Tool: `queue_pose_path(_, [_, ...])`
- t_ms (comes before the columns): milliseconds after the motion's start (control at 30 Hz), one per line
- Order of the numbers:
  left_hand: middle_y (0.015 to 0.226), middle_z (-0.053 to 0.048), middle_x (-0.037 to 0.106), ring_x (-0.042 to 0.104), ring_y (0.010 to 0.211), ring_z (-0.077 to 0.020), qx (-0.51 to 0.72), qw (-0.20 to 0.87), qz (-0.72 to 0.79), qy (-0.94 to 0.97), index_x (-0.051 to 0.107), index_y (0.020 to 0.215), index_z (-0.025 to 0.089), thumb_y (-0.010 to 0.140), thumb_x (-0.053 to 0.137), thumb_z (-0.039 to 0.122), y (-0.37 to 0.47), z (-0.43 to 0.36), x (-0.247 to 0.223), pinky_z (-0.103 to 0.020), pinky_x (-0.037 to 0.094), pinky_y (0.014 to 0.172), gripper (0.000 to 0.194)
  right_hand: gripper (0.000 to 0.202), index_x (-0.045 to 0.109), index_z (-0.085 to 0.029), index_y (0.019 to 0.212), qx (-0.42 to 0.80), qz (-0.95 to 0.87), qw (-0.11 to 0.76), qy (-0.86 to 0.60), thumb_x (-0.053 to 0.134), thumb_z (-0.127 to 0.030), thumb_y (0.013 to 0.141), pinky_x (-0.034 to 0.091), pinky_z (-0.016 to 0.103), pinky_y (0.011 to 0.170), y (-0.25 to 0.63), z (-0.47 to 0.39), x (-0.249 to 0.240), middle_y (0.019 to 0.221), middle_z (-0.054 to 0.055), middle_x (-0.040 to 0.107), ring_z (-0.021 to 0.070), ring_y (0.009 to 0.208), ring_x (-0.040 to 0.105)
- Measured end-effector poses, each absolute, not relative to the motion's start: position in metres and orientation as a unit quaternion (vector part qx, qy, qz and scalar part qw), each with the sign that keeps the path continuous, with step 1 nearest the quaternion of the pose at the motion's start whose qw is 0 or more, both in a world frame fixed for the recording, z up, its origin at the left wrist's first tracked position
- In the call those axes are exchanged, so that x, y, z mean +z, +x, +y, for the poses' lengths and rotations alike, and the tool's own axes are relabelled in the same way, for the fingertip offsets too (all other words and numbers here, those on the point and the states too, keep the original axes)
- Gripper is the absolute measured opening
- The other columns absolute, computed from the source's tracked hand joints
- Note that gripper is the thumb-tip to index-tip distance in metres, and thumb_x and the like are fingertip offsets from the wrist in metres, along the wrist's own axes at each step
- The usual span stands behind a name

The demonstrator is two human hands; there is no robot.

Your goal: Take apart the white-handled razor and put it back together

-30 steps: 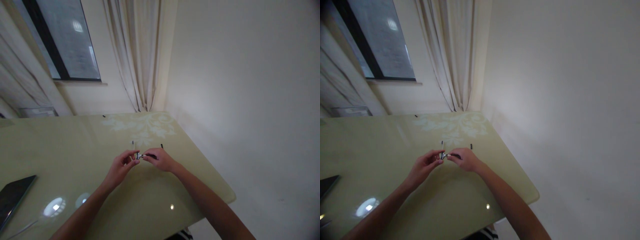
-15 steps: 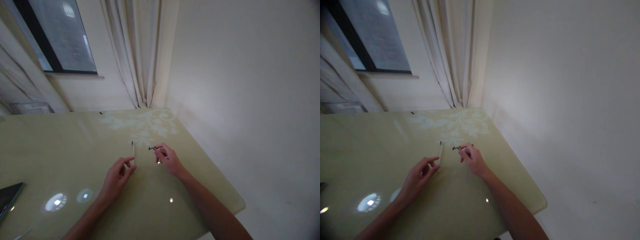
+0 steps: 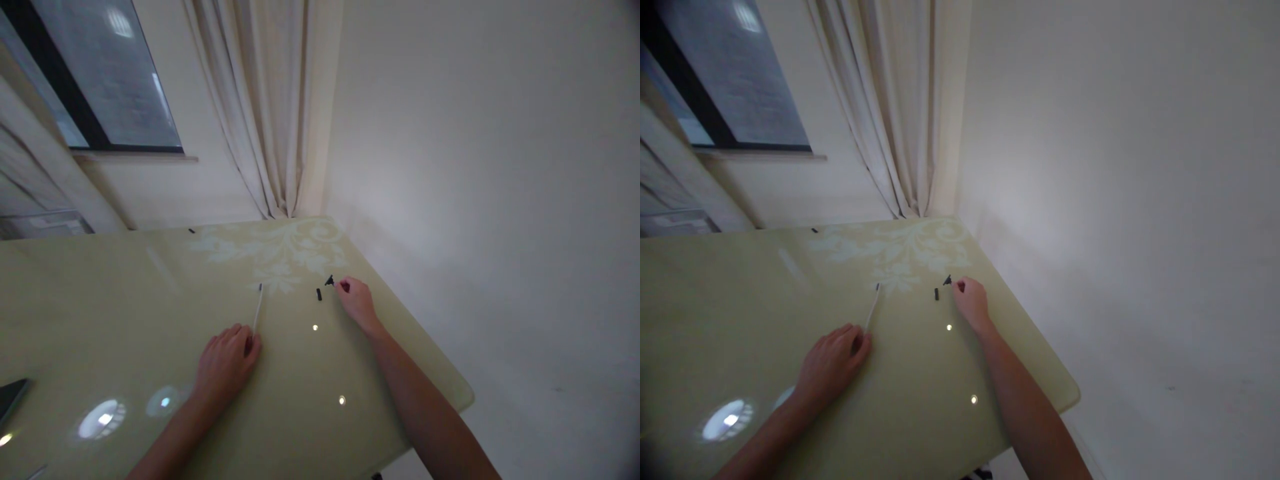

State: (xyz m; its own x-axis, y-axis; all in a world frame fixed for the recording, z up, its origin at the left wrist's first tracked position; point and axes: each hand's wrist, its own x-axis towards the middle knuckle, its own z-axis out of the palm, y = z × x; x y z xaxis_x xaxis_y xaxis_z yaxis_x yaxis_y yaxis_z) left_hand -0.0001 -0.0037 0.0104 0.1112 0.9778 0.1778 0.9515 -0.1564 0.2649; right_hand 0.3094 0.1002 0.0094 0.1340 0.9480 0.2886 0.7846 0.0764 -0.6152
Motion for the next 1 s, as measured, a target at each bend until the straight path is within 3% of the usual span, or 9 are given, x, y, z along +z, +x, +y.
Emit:
queue_pose_path(200, [0.068,-0.002,0.060,0.054,0.064,-0.0191,0.196,0.086,0.662,0.718,0.052,0.069,0.022,0.095,0.044,0.040,-0.005,-0.004,0.008,-0.031,0.031,0.064,0.032,0.017,0.071,-0.017,0.086,0.070,-0.628,0.293,-0.717,0.059,-0.025,0.094,0.037,0.029,0.065,0.299,0.102,0.006,0.083,0.009,0.073,0.0193,0.074,0.062])
queue_pose_path(400, [0.059,0.003,0.045,0.046,0.059,-0.0166,0.317,0.211,0.636,0.671,0.046,0.066,0.022,0.095,0.042,0.057,-0.006,0.004,0.018,-0.028,0.030,0.058,0.045,0.012,0.068,-0.016,0.090,0.075,-0.623,0.279,-0.727,0.056,-0.017,0.093,0.036,0.029,0.068,0.296,0.102,0.011,0.082,0.008,0.068,0.0187,0.075,0.059])
queue_pose_path(500, [0.063,0.003,0.042,0.044,0.061,-0.0164,0.386,0.268,0.596,0.651,0.048,0.068,0.022,0.093,0.045,0.061,0.007,0.009,0.029,-0.027,0.032,0.058,0.046,0.011,0.066,-0.016,0.088,0.095,-0.626,0.338,-0.697,0.058,-0.022,0.093,0.038,0.029,0.071,0.293,0.099,0.013,0.086,0.008,0.067,0.0179,0.077,0.057])
queue_pose_path(567, [0.064,0.003,0.043,0.044,0.063,-0.0165,0.407,0.294,0.572,0.649,0.050,0.070,0.022,0.093,0.046,0.060,0.023,0.011,0.035,-0.027,0.033,0.058,0.045,0.020,0.065,-0.017,0.088,0.143,-0.638,0.407,-0.639,0.057,-0.033,0.096,0.040,0.029,0.073,0.283,0.095,0.014,0.087,0.007,0.066,0.0173,0.077,0.056])
queue_pose_path(667, [0.064,0.003,0.044,0.045,0.063,-0.0162,0.397,0.323,0.540,0.668,0.050,0.071,0.022,0.095,0.046,0.057,0.056,0.013,0.038,-0.027,0.034,0.059,0.044,0.040,0.065,-0.018,0.091,0.302,-0.652,0.483,-0.500,0.052,-0.056,0.097,0.043,0.028,0.071,0.262,0.087,0.014,0.082,0.004,0.065,0.0159,0.074,0.056])
queue_pose_path(767, [0.066,0.002,0.052,0.049,0.064,-0.0161,0.360,0.353,0.487,0.713,0.056,0.074,0.020,0.097,0.047,0.054,0.085,0.025,0.034,-0.027,0.035,0.061,0.042,0.052,0.062,-0.018,0.083,0.440,-0.604,0.514,-0.421,0.055,-0.069,0.090,0.043,0.026,0.061,0.247,0.083,0.014,0.073,0.002,0.062,0.0143,0.066,0.054])
queue_pose_path(867, [0.082,-0.002,0.065,0.058,0.075,-0.0186,0.318,0.372,0.456,0.743,0.069,0.092,0.019,0.093,0.055,0.054,0.098,0.051,0.026,-0.029,0.042,0.068,0.038,0.054,0.054,-0.021,0.072,0.484,-0.494,0.589,-0.418,0.059,-0.073,0.085,0.038,0.025,0.052,0.250,0.087,0.016,0.059,-0.002,0.051,0.0116,0.054,0.046])
queue_pose_path(1000, [0.117,-0.010,0.067,0.063,0.099,-0.0258,0.274,0.233,0.562,0.745,0.068,0.124,0.022,0.078,0.076,0.045,0.104,0.090,0.015,-0.037,0.045,0.087,0.052,0.049,0.046,-0.023,0.069,0.533,-0.369,0.642,-0.409,0.065,-0.068,0.078,0.024,0.023,0.041,0.267,0.096,0.020,0.050,-0.010,0.033,0.0079,0.042,0.028])
